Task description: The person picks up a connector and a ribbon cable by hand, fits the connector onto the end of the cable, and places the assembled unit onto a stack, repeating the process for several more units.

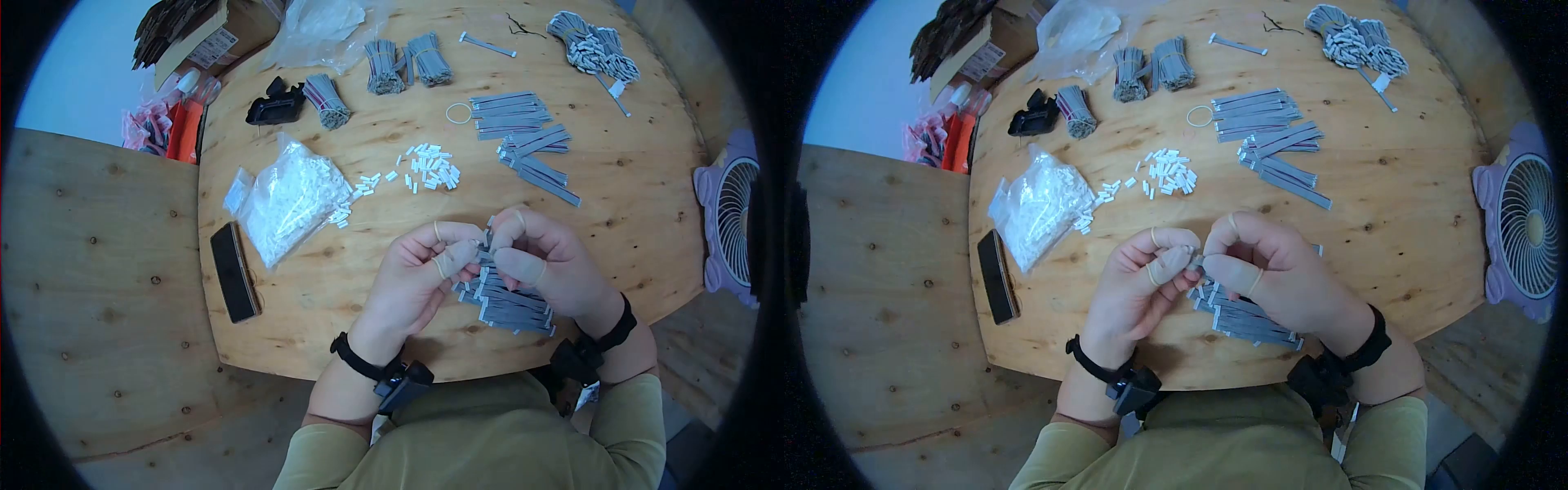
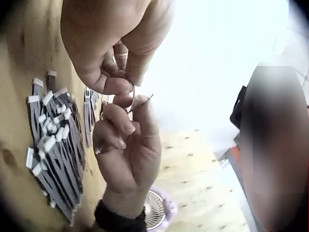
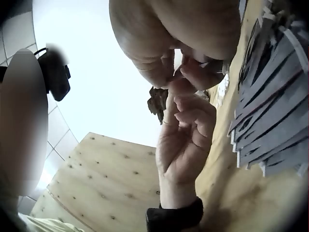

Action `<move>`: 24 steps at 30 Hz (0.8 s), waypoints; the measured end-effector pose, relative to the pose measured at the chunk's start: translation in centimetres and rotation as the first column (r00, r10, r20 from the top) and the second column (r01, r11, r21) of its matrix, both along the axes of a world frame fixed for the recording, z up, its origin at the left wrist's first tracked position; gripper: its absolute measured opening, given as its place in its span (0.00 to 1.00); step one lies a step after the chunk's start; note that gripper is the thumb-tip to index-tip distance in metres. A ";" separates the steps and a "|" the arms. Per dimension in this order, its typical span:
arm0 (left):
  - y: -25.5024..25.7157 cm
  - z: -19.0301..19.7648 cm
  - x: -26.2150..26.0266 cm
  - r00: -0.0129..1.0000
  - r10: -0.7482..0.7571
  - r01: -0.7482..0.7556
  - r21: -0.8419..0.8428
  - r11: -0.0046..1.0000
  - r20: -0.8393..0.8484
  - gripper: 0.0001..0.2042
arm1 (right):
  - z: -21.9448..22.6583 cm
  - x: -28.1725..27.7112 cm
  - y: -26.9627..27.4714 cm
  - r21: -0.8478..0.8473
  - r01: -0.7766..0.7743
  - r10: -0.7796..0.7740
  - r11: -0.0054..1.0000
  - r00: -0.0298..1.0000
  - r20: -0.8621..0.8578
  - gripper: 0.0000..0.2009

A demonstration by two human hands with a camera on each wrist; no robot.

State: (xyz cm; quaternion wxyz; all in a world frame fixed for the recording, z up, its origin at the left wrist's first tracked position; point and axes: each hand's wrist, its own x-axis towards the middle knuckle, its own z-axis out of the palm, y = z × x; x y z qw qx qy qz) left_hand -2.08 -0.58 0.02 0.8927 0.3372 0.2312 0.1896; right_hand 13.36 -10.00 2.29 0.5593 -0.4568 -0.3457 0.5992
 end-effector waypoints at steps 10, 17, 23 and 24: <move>0.1 -0.1 -0.2 0.991 -0.082 0.096 -0.124 0.988 0.109 0.10 | -0.3 -0.1 0.0 0.047 -0.019 0.014 0.999 0.996 0.090 0.03; 0.0 0.2 -0.1 0.993 -0.080 0.089 -0.105 0.991 0.090 0.09 | -0.5 -0.2 0.0 0.053 0.000 -0.007 0.999 0.992 0.128 0.03; -0.2 0.1 0.0 0.994 -0.053 0.062 -0.108 0.992 0.092 0.09 | -0.6 -0.3 -0.1 0.067 0.037 -0.050 0.997 0.978 0.203 0.02; -0.2 0.0 0.1 0.994 -0.044 0.055 -0.112 0.992 0.097 0.09 | -0.6 -0.3 -0.1 0.066 0.043 -0.055 0.997 0.979 0.198 0.02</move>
